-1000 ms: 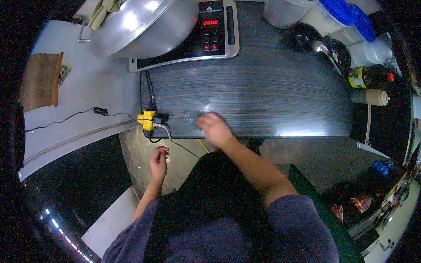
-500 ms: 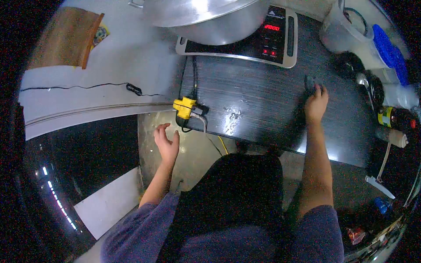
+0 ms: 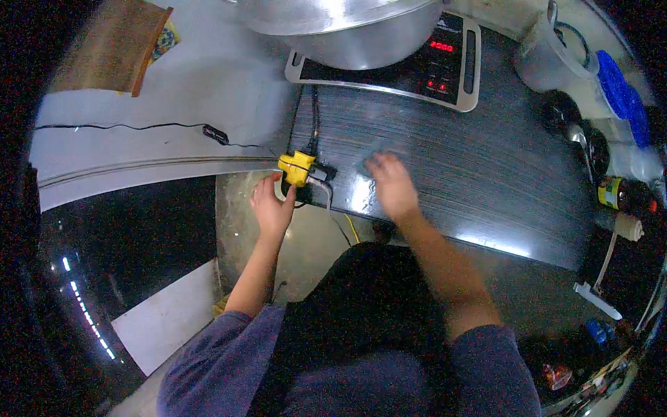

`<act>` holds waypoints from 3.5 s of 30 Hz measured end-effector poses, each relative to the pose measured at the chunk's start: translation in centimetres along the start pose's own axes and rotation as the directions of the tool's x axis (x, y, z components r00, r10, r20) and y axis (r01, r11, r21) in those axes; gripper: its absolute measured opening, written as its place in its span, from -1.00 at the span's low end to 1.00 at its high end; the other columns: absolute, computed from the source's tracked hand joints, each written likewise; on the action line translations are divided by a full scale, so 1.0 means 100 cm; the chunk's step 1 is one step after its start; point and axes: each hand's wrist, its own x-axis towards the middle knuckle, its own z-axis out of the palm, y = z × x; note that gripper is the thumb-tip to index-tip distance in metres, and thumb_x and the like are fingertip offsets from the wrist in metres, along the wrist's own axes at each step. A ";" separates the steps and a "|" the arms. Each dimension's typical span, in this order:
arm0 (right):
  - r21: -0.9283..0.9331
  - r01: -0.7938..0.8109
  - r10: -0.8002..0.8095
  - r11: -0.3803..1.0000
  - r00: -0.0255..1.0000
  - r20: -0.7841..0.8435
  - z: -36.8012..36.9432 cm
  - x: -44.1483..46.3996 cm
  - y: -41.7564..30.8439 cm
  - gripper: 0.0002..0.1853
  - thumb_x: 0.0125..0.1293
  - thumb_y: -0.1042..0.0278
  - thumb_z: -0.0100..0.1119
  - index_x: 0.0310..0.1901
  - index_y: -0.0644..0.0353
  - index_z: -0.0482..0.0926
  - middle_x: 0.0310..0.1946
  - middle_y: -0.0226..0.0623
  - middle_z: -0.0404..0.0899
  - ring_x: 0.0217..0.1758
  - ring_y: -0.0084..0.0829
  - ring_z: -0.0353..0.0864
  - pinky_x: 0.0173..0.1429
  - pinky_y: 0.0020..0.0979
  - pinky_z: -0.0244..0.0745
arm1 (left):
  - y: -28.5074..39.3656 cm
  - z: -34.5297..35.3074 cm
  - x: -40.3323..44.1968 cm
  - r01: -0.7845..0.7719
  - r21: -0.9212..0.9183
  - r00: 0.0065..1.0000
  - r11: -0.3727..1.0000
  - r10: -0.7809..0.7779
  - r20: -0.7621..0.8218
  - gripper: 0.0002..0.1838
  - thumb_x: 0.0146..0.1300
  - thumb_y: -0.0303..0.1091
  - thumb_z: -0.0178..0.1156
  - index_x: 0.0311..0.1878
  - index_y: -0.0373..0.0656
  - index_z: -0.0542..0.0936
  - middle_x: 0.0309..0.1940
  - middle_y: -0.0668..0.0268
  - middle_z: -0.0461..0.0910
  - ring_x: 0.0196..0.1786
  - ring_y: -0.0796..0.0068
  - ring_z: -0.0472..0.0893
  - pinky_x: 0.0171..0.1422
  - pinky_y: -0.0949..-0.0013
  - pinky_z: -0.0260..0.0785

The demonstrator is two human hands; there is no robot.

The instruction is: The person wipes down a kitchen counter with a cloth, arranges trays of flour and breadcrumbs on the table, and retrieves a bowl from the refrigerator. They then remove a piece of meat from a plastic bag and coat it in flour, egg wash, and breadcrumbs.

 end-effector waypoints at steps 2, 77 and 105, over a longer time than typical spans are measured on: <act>0.068 0.108 -0.115 0.992 0.987 0.109 0.008 -0.017 -0.021 -0.56 0.03 0.52 0.08 0.02 0.12 0.58 0.16 -0.18 0.47 0.28 -0.14 0.38 0.37 -0.20 0.31 | 0.002 0.003 0.003 0.053 0.008 0.998 0.999 -0.053 0.038 -0.56 0.00 -0.18 0.38 -0.04 -0.11 0.54 -0.12 0.23 0.59 0.04 0.15 0.51 0.16 0.09 0.20; 0.766 0.126 -0.542 0.630 0.778 0.318 0.025 -0.012 -0.031 -0.72 0.20 0.47 0.02 -0.08 0.16 0.64 0.03 -0.16 0.57 0.19 -0.20 0.50 0.26 -0.27 0.40 | -0.040 -0.021 0.045 0.415 -0.639 0.897 0.648 -0.172 0.408 -0.67 0.08 -0.49 0.36 -0.08 -0.36 0.55 -0.23 0.26 0.66 -0.17 0.55 0.61 0.00 0.49 0.42; 0.568 0.123 -0.119 0.814 0.992 -0.045 -0.026 0.033 0.031 -0.70 0.24 0.58 -0.06 -0.04 0.23 0.60 0.01 -0.04 0.57 0.16 -0.09 0.51 0.28 -0.23 0.40 | -0.045 -0.029 0.050 0.405 -0.647 0.894 0.646 -0.134 0.427 -0.67 0.09 -0.46 0.36 -0.07 -0.32 0.56 -0.37 0.40 0.60 -0.36 0.68 0.51 -0.21 0.59 0.33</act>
